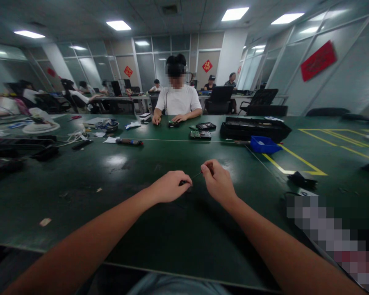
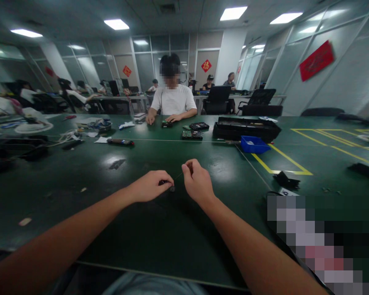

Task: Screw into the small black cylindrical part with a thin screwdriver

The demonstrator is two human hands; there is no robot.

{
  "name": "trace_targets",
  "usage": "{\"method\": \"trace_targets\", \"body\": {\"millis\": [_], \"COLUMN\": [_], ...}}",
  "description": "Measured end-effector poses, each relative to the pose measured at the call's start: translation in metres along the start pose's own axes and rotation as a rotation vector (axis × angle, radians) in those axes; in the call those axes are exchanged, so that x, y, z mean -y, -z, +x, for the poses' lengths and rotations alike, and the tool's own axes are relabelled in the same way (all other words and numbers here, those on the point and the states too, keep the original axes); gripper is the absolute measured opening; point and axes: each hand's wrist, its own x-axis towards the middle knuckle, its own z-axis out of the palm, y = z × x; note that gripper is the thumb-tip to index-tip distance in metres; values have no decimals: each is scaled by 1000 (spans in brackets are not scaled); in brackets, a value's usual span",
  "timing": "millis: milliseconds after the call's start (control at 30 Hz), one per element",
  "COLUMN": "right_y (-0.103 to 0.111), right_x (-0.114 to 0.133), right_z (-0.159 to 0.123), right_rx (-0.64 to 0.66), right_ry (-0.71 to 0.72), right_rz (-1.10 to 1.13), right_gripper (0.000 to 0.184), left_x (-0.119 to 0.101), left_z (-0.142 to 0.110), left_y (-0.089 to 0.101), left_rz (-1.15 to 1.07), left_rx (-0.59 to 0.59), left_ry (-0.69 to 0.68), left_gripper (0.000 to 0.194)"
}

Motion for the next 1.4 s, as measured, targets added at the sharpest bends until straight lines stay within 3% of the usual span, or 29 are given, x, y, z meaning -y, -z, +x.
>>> {"method": "trace_targets", "body": {"millis": [133, 333, 467, 567, 667, 767, 867, 1100, 1400], "right_y": [1, 1, 1, 2, 3, 4, 3, 0, -2], "right_x": [1, 0, 0, 1, 2, 2, 2, 0, 0], "right_z": [0, -1, -1, -1, -2, -2, -2, -2, -2], "right_rx": [3, -2, 6, 6, 14, 32, 31, 29, 50], "right_ry": [-5, 10, 6, 3, -5, -11, -8, -12, -11], "right_rz": [-6, -2, -1, 2, 15, 21, 11, -5, -16], "right_gripper": [20, 20, 21, 21, 22, 22, 22, 21, 20], "left_x": [8, 19, 25, 32, 44, 62, 85, 135, 201], "left_z": [3, 7, 9, 10, 8, -2, -19, -84, -185], "left_y": [-13, -21, -16, -6, 11, 34, 60, 128, 195], "left_rz": [140, 162, 48, -171, -523, -871, -1028, -1055, -866], "left_rx": [75, 54, -8, -6, -49, -207, -374, -717, -1127], "left_ry": [-45, 33, 77, 170, 352, 488, 568, 686, 864], "left_gripper": [28, 38, 34, 33, 34, 32, 29, 12, 13]}}
